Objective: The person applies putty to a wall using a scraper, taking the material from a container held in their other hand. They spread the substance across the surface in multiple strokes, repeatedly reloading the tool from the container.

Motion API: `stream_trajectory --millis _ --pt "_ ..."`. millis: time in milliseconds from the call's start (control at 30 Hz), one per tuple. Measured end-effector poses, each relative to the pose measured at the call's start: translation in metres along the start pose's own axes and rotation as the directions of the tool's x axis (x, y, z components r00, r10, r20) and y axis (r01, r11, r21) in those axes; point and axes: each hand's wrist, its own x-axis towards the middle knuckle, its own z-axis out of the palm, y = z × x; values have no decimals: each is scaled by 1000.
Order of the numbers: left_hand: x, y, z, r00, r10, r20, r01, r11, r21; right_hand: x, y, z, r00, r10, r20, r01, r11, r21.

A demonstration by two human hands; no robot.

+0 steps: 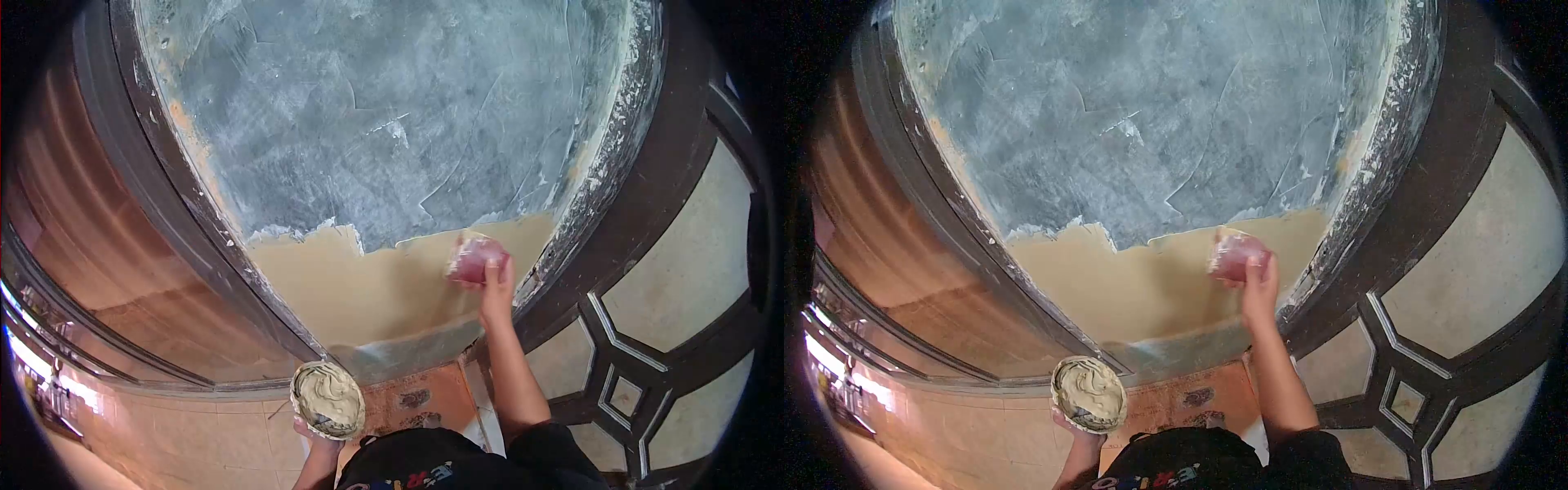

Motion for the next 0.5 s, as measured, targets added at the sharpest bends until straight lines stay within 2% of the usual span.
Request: stream_trajectory --millis 67,133,167,200,333,500 --pt "2 -1 -2 1000 22 13 -22 1000 -14 -6 -4 -7 1000 -7 0 7 1000 19" --pt "4 -7 -12 999 -42 -7 42 998 -37 -17 1 -6 1000 -11 -1 11 999 35" --pt "5 -6 -8 993 -86 -86 83 996 -43 -26 10 4 991 -29 132 29 1000 1" --pt "7 -5 -4 994 -90 -66 89 996 -18 -33 17 15 965 -42 260 51 998 -28" --pt "16 -12 -5 995 -100 -32 97 993 -63 -46 30 58 968 -38 247 46 999 -28" --pt "21 -11 4 996 -77 35 78 996 -37 -31 31 59 984 -50 172 55 998 -25"
